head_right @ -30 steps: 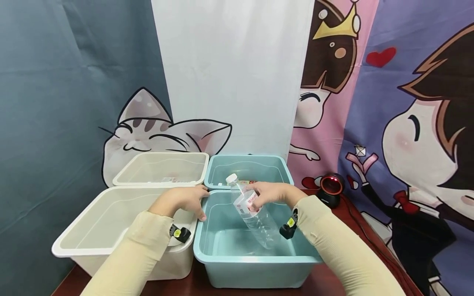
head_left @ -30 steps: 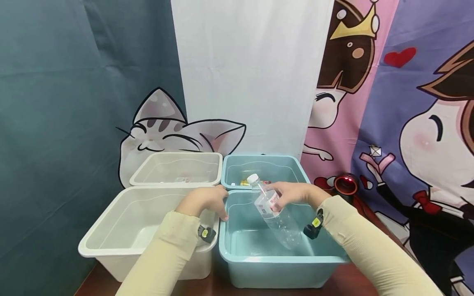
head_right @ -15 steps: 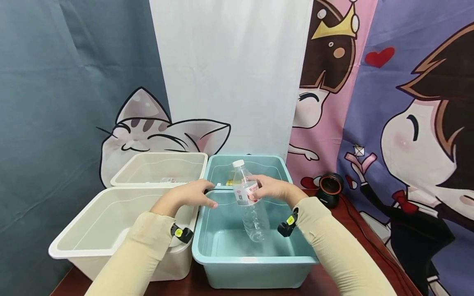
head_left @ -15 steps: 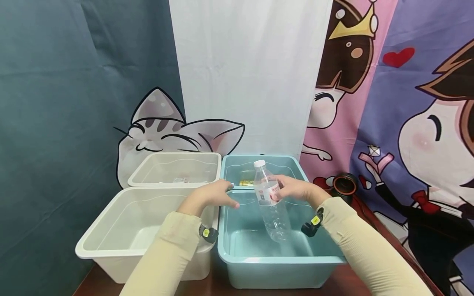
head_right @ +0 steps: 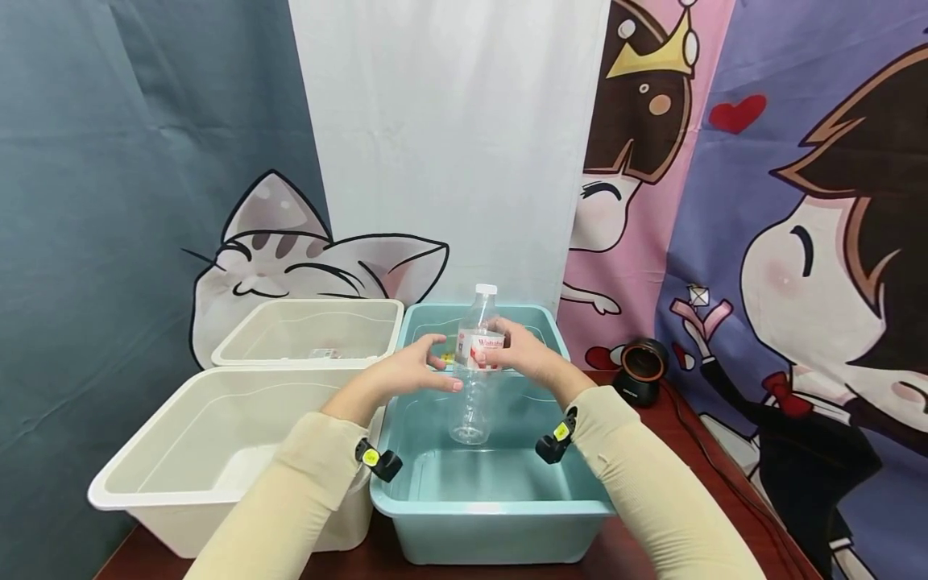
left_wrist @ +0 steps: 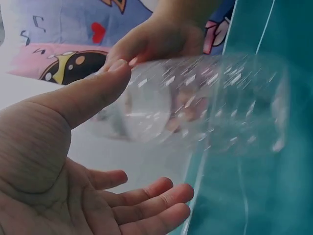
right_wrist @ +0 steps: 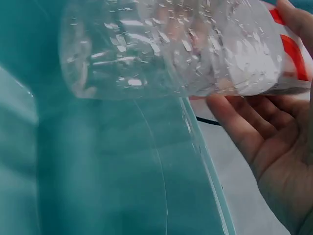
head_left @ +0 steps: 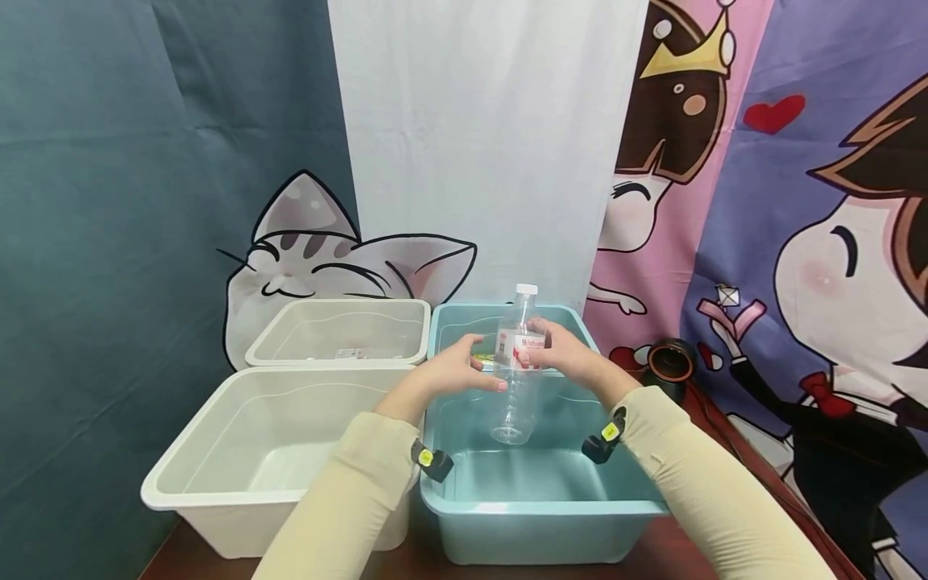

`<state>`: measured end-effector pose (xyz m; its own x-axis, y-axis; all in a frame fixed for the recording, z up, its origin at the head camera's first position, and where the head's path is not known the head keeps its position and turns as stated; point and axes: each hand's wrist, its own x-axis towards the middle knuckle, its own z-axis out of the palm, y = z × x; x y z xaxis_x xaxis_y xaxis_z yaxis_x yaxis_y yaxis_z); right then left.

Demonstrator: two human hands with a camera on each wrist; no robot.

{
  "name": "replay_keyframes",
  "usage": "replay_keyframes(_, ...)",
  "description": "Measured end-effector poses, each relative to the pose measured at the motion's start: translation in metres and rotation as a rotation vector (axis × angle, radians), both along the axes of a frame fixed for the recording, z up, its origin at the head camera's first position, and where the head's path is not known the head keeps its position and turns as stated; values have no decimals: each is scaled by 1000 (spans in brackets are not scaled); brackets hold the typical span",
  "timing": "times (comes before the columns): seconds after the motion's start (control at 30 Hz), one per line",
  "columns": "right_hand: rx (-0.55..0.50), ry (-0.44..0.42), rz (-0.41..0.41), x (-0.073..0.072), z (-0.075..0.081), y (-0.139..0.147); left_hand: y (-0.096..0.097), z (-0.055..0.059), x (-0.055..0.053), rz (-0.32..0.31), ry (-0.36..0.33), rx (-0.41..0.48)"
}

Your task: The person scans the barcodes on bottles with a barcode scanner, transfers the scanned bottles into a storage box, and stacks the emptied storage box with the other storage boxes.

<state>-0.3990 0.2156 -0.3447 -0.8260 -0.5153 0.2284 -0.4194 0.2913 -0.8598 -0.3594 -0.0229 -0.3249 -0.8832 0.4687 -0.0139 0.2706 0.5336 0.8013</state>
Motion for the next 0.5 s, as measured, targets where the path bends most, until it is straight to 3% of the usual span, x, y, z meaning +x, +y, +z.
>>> replay_keyframes(0.2,-48,25,-151,-1,1,-4,19,-9,-3,-6,-33,36)
replay_keyframes(0.4,-53,18,-196,0,5,-12,27,-13,-2,48,-20,33)
replay_keyframes(0.5,-85,2,-177,0,6,-10,29,-11,-2,50,-45,70)
